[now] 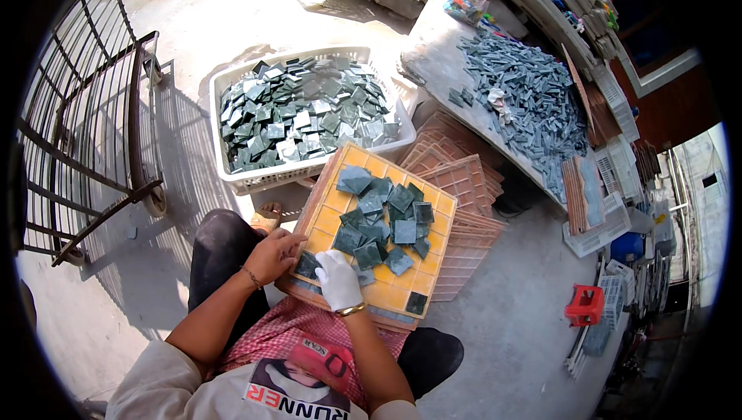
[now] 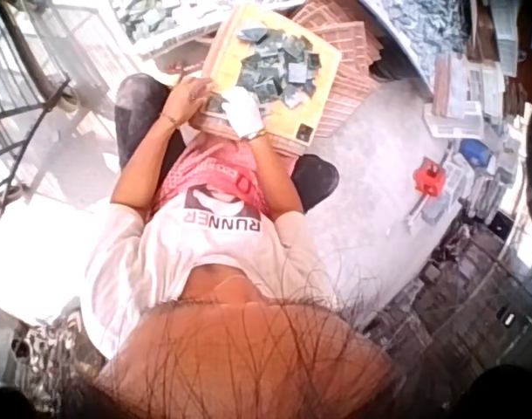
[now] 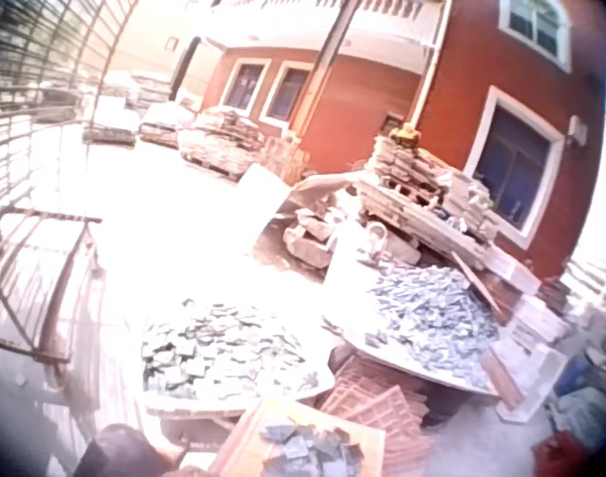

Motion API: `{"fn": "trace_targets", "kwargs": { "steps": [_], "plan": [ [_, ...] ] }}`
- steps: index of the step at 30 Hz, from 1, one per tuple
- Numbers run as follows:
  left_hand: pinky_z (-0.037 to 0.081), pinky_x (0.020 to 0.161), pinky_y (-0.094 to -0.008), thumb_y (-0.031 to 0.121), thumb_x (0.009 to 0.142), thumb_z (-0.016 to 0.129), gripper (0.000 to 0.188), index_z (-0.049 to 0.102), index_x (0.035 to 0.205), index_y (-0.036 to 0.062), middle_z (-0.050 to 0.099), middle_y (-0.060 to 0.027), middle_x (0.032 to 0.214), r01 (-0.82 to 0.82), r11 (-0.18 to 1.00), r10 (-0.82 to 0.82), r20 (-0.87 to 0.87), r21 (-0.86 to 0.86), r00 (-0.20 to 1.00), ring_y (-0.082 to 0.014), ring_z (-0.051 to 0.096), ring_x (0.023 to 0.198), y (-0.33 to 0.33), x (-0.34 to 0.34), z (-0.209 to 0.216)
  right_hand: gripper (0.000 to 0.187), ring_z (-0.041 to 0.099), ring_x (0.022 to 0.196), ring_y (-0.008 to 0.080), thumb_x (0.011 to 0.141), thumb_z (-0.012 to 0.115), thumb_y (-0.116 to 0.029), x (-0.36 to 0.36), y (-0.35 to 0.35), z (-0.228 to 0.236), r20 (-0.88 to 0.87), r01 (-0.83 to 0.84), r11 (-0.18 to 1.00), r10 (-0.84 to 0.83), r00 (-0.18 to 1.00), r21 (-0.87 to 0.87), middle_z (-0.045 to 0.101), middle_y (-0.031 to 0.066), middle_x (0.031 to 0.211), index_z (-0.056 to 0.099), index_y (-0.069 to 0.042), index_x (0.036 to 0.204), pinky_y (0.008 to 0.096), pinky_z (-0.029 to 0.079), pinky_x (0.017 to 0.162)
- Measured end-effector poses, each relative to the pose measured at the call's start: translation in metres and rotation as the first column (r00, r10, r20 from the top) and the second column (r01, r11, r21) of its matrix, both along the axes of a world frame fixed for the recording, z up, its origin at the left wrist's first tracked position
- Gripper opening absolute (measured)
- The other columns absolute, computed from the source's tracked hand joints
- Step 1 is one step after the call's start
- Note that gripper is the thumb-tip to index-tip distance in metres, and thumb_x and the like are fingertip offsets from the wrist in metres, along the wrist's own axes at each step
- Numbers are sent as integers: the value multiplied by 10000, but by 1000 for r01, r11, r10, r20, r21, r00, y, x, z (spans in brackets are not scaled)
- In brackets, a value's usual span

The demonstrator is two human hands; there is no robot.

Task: The person sits on the ground and places small green glass tiles into a grid on a yellow backing board. They handle the tiles one by one from a nearby basket, arranging them to fill the grid pattern.

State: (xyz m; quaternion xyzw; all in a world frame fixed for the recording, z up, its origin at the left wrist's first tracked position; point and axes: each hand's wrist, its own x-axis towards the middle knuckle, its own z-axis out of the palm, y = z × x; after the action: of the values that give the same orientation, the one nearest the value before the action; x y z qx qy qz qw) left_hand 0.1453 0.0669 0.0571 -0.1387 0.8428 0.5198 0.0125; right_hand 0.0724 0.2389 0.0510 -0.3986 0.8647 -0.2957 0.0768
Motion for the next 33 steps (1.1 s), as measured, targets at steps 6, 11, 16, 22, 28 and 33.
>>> {"fn": "trace_targets", "kwargs": {
  "steps": [6,11,16,22,28,33],
  "plan": [
    [484,746,-343,66,642,712,355,645,985,129,498,-68,983,183,956,-194,-29,-228,981,-232,564,831,9,2,-12,252,631,778,235,763,641,-92,-17,58,11,230,520,842,-483,845,-143,616,140,921,587,-3,992,319,493,678],
    [482,764,-353,90,655,697,259,634,906,103,508,-84,993,149,943,-172,-52,-297,984,-258,556,924,14,0,-13,445,613,828,251,682,741,-237,0,73,22,111,505,850,-522,845,153,595,128,984,563,-33,1035,354,490,688],
    [474,728,-360,112,694,673,188,619,870,74,541,-95,904,74,932,-196,-321,-354,927,-280,567,831,42,-8,-17,479,586,862,323,659,727,-228,6,62,1,-71,507,857,-503,862,88,585,146,1011,542,-24,1050,379,480,737],
    [472,695,-353,94,733,640,117,621,842,57,569,-91,826,113,975,-165,-285,-193,944,-277,576,789,47,-18,-21,231,611,755,284,822,571,-116,-7,89,6,255,436,895,-402,879,-92,634,138,930,558,-10,1028,358,479,670],
    [467,663,-349,71,733,636,101,625,830,45,576,-95,790,68,984,-109,-255,-164,961,-280,577,735,44,-20,-26,204,572,602,107,860,528,-106,-3,73,-3,655,601,782,-369,659,-163,644,79,842,578,-8,1031,249,460,543],
    [468,741,-370,97,706,658,250,614,949,57,582,-107,870,167,974,-197,-210,-152,958,-298,575,835,38,-17,-17,185,610,645,175,840,553,-125,-1,51,-8,468,476,867,-364,805,-146,645,121,836,611,-8,971,286,474,584]
  ]
}}
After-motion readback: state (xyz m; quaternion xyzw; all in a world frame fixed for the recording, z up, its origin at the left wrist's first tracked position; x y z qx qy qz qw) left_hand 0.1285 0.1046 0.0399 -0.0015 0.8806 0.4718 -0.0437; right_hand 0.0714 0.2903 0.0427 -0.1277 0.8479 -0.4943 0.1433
